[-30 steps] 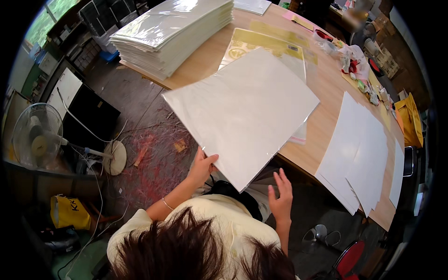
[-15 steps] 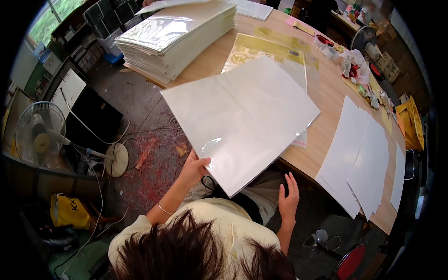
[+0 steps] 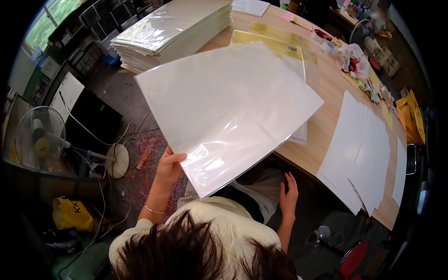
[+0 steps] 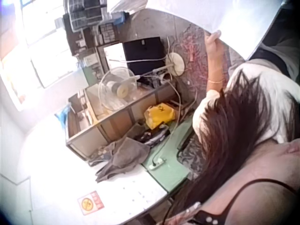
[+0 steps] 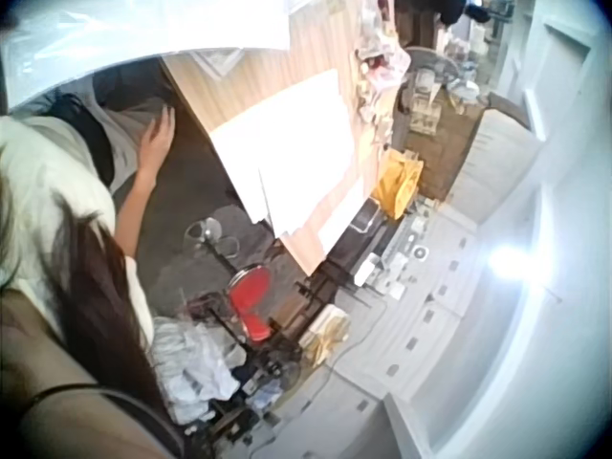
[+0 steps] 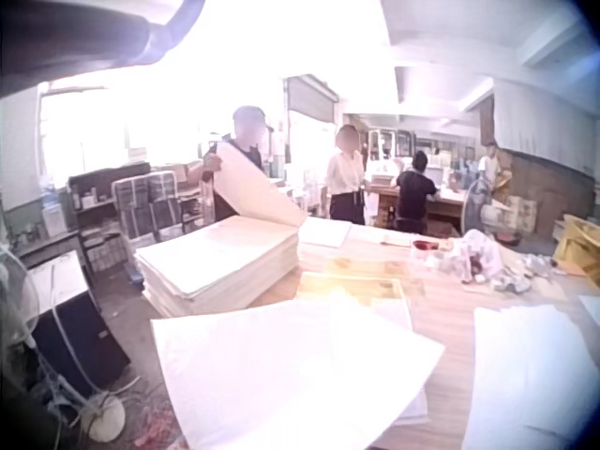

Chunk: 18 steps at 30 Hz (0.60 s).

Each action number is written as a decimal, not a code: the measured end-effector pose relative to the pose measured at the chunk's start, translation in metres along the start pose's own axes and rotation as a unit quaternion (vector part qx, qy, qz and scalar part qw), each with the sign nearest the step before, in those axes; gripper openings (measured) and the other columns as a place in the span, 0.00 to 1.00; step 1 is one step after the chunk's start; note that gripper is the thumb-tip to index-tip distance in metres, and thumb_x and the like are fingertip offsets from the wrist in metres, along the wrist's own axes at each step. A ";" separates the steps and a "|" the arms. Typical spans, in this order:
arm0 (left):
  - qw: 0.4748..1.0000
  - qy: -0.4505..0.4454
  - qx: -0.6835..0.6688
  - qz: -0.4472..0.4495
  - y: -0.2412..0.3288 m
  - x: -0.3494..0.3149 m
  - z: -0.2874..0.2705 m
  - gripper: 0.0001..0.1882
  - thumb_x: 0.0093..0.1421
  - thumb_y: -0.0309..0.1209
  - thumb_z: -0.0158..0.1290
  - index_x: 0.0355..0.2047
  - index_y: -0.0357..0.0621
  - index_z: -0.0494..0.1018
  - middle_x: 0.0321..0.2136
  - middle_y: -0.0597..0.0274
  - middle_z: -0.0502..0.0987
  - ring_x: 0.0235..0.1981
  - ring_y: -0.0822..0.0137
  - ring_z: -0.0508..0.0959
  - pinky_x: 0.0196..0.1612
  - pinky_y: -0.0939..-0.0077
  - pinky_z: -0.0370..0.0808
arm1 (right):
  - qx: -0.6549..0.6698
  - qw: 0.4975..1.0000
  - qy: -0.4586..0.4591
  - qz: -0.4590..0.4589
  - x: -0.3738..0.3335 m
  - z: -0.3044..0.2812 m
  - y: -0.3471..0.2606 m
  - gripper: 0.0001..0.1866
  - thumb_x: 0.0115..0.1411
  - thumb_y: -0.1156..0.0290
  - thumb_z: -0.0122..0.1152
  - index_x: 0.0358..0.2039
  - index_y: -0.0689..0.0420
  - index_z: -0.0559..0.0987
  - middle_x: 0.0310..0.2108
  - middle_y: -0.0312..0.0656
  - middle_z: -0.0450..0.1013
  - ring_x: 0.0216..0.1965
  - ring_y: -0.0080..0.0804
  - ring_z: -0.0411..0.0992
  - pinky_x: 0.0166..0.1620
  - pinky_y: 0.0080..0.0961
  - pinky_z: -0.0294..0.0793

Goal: The person sits on the floor at a table and repeatedly picks up white sheets of paper, inserts them into clear plastic sleeves, and stacks the finished items. The person handles the paper and sleeves by hand, working through a pile of loose sheets.

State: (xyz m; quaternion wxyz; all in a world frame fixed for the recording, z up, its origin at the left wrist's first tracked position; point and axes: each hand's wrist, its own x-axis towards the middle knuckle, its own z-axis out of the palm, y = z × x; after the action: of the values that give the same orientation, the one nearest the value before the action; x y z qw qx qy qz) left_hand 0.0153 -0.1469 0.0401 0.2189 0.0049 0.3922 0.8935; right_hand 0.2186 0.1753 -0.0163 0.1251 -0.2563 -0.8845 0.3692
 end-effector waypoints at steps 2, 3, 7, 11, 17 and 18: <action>0.999 -0.022 -0.012 0.020 0.011 -0.001 0.004 0.29 0.47 0.16 0.48 0.53 0.34 0.63 0.47 0.50 0.72 0.48 0.58 0.74 0.53 0.65 0.71 | -0.001 1.000 0.000 -0.002 -0.001 0.004 0.010 0.18 0.62 0.72 0.49 0.53 0.59 0.70 0.57 0.50 0.62 0.58 0.48 0.61 0.57 0.35 0.61; 0.999 -0.021 -0.017 0.033 0.014 -0.001 0.004 0.29 0.47 0.17 0.49 0.53 0.34 0.63 0.47 0.50 0.72 0.48 0.58 0.74 0.53 0.65 0.71 | 0.002 1.000 -0.001 -0.004 -0.002 0.005 0.012 0.18 0.62 0.72 0.49 0.53 0.59 0.70 0.57 0.50 0.62 0.58 0.48 0.61 0.57 0.35 0.61; 0.997 0.016 -0.018 0.071 0.045 -0.005 0.011 0.31 0.44 0.18 0.48 0.53 0.32 0.63 0.47 0.47 0.71 0.48 0.55 0.74 0.53 0.64 0.71 | 0.012 1.000 -0.003 -0.004 -0.002 0.005 0.012 0.17 0.62 0.72 0.49 0.52 0.60 0.70 0.57 0.51 0.62 0.57 0.48 0.61 0.57 0.35 0.61; 0.990 0.027 0.016 0.138 0.088 -0.008 0.017 0.34 0.45 0.20 0.48 0.55 0.29 0.58 0.46 0.42 0.70 0.47 0.50 0.74 0.52 0.59 0.72 | 0.011 1.000 0.001 0.003 -0.001 0.003 0.014 0.18 0.62 0.72 0.49 0.52 0.60 0.70 0.57 0.50 0.62 0.57 0.48 0.61 0.58 0.34 0.61; 0.963 0.071 0.081 0.247 0.157 0.034 -0.020 0.31 0.49 0.18 0.47 0.56 0.32 0.58 0.50 0.44 0.68 0.51 0.51 0.71 0.54 0.59 0.71 | 0.025 0.999 -0.014 0.016 -0.005 0.008 0.031 0.18 0.62 0.71 0.50 0.52 0.59 0.71 0.57 0.49 0.62 0.58 0.46 0.61 0.57 0.34 0.62; 0.967 0.022 0.060 0.246 0.170 0.049 -0.039 0.29 0.50 0.17 0.47 0.55 0.33 0.59 0.49 0.46 0.68 0.50 0.53 0.72 0.53 0.60 0.71 | 0.025 0.999 -0.027 0.020 -0.003 0.009 0.029 0.18 0.62 0.71 0.49 0.52 0.59 0.71 0.57 0.49 0.62 0.58 0.46 0.61 0.57 0.34 0.62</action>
State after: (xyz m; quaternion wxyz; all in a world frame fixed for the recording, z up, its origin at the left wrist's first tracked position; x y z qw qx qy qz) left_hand -0.1017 -0.2559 0.1248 -0.0172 0.0949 0.4361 0.8947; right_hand 0.2281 0.1854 -0.0438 0.0998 -0.2607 -0.8729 0.4001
